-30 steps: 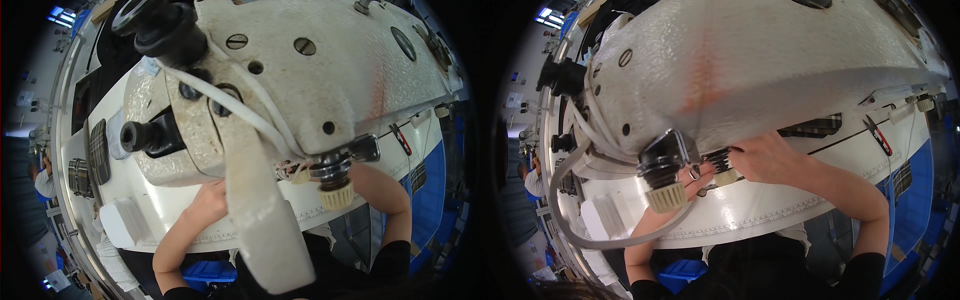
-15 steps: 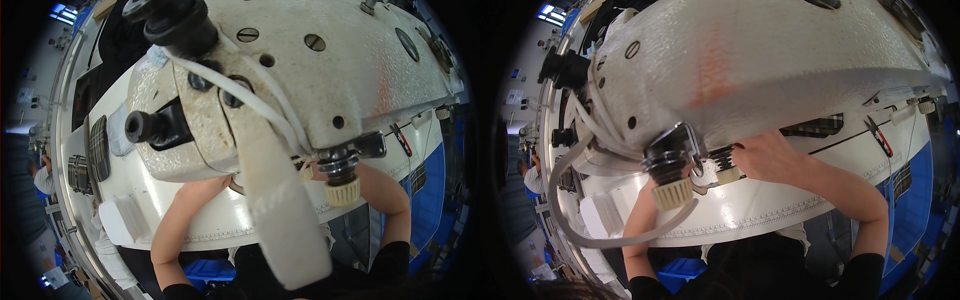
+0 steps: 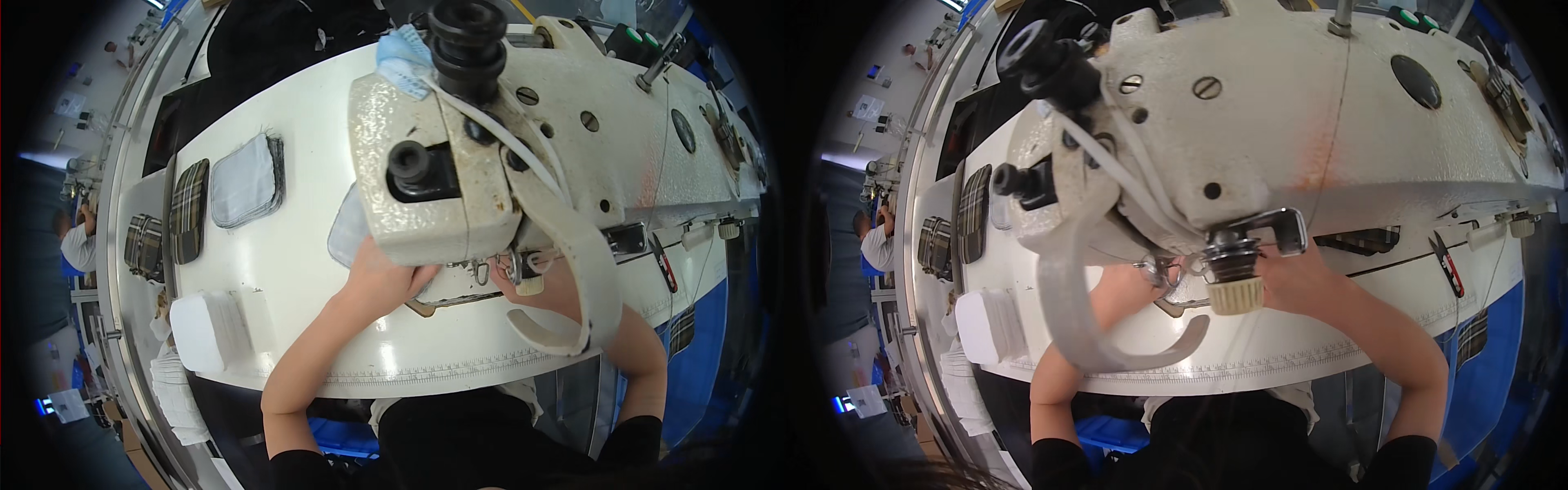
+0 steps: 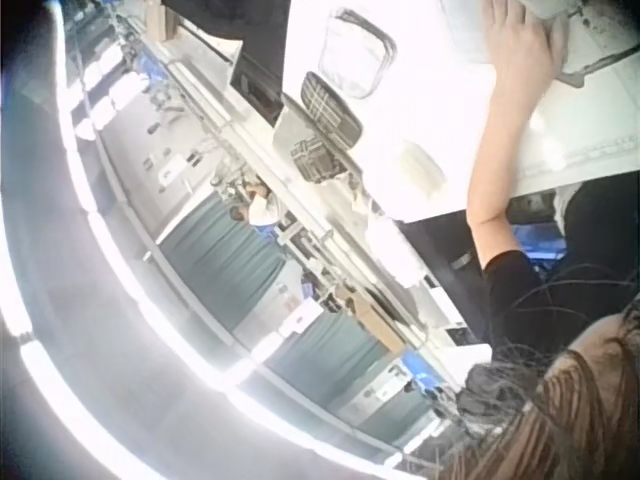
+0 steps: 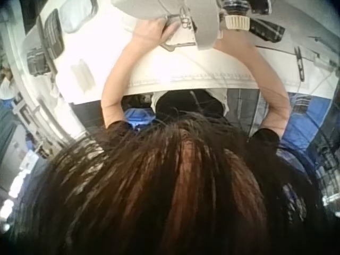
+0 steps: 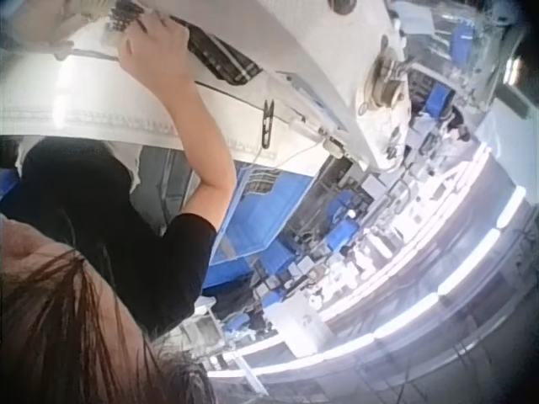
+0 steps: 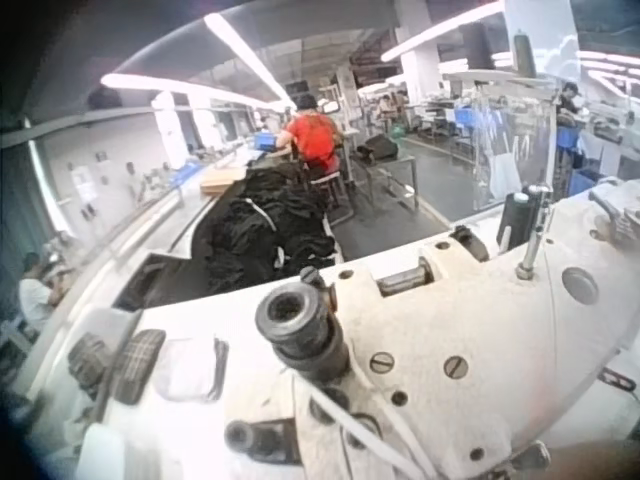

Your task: The person aligns fabric pieces with foam padding pieces by hand and stitches the edges together using a sewing machine.

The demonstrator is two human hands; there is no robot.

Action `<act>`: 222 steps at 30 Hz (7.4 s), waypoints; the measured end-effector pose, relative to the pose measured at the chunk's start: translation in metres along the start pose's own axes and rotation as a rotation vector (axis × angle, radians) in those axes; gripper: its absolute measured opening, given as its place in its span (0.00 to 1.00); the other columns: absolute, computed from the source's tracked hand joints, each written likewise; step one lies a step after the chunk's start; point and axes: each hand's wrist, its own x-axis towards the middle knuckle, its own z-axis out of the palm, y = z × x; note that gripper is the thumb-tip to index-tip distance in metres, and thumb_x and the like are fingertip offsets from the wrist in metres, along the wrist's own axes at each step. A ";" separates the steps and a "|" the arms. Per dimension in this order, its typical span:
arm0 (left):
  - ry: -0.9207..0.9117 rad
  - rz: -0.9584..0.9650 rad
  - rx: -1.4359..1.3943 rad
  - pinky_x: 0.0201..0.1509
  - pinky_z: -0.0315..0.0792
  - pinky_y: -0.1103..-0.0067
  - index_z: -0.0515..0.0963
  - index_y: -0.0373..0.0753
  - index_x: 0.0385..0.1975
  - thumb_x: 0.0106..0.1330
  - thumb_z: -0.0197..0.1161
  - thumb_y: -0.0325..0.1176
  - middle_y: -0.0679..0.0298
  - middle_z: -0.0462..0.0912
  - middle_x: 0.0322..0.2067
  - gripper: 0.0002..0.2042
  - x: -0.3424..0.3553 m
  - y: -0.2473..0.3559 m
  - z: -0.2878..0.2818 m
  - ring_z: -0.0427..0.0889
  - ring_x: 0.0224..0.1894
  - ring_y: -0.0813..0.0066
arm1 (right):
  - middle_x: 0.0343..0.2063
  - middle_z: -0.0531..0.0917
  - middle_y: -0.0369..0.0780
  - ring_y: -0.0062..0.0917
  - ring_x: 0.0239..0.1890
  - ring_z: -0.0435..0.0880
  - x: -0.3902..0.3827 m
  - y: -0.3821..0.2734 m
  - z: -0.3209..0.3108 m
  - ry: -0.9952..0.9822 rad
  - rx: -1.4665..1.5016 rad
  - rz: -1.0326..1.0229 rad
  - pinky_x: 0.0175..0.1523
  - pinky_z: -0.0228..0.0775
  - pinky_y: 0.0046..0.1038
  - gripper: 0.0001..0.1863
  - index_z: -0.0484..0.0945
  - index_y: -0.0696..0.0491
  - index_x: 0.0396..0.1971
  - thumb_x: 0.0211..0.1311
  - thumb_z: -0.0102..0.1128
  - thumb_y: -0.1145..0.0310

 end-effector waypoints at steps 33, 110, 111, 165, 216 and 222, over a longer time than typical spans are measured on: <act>1.192 -0.456 -0.461 0.46 0.75 0.81 0.78 0.28 0.43 0.81 0.49 0.45 0.63 0.84 0.37 0.22 -0.088 -0.048 -0.168 0.82 0.39 0.78 | 0.16 0.75 0.39 0.35 0.19 0.77 0.001 0.012 0.011 0.206 0.076 -0.084 0.25 0.66 0.37 0.08 0.84 0.53 0.30 0.47 0.67 0.72; 0.207 -0.008 0.123 0.67 0.67 0.65 0.76 0.35 0.59 0.68 0.63 0.29 0.55 0.75 0.61 0.19 -0.137 0.033 -0.061 0.73 0.64 0.57 | 0.58 0.77 0.51 0.46 0.65 0.73 -0.012 -0.082 -0.003 -0.115 0.161 -0.257 0.71 0.62 0.48 0.22 0.78 0.63 0.52 0.54 0.59 0.79; 0.317 -0.068 0.135 0.61 0.71 0.66 0.80 0.37 0.53 0.65 0.65 0.26 0.57 0.78 0.57 0.16 -0.147 0.026 -0.083 0.76 0.59 0.59 | 0.58 0.77 0.52 0.47 0.65 0.73 -0.012 -0.083 -0.002 -0.120 0.165 -0.251 0.71 0.62 0.47 0.22 0.78 0.63 0.53 0.54 0.59 0.79; 0.053 -0.449 -0.697 0.39 0.74 0.79 0.82 0.31 0.39 0.68 0.67 0.32 0.61 0.86 0.34 0.09 -0.091 0.016 -0.073 0.80 0.36 0.80 | 0.44 0.84 0.42 0.20 0.43 0.82 -0.002 -0.176 0.011 -0.170 1.444 0.597 0.50 0.74 0.24 0.21 0.69 0.62 0.64 0.75 0.49 0.74; 0.034 -0.252 -0.153 0.26 0.74 0.72 0.82 0.32 0.31 0.63 0.70 0.34 0.55 0.84 0.21 0.10 -0.021 0.021 -0.019 0.82 0.19 0.62 | 0.48 0.83 0.52 0.42 0.53 0.82 -0.017 -0.060 0.003 -0.018 -0.244 -0.440 0.62 0.74 0.38 0.23 0.81 0.69 0.45 0.51 0.59 0.67; 0.017 -0.315 -0.043 0.30 0.75 0.72 0.82 0.35 0.33 0.60 0.72 0.32 0.56 0.86 0.30 0.09 -0.020 0.030 -0.016 0.84 0.27 0.60 | 0.48 0.83 0.52 0.42 0.54 0.81 -0.016 -0.060 -0.001 -0.053 -0.248 -0.444 0.62 0.74 0.38 0.22 0.81 0.69 0.43 0.51 0.59 0.68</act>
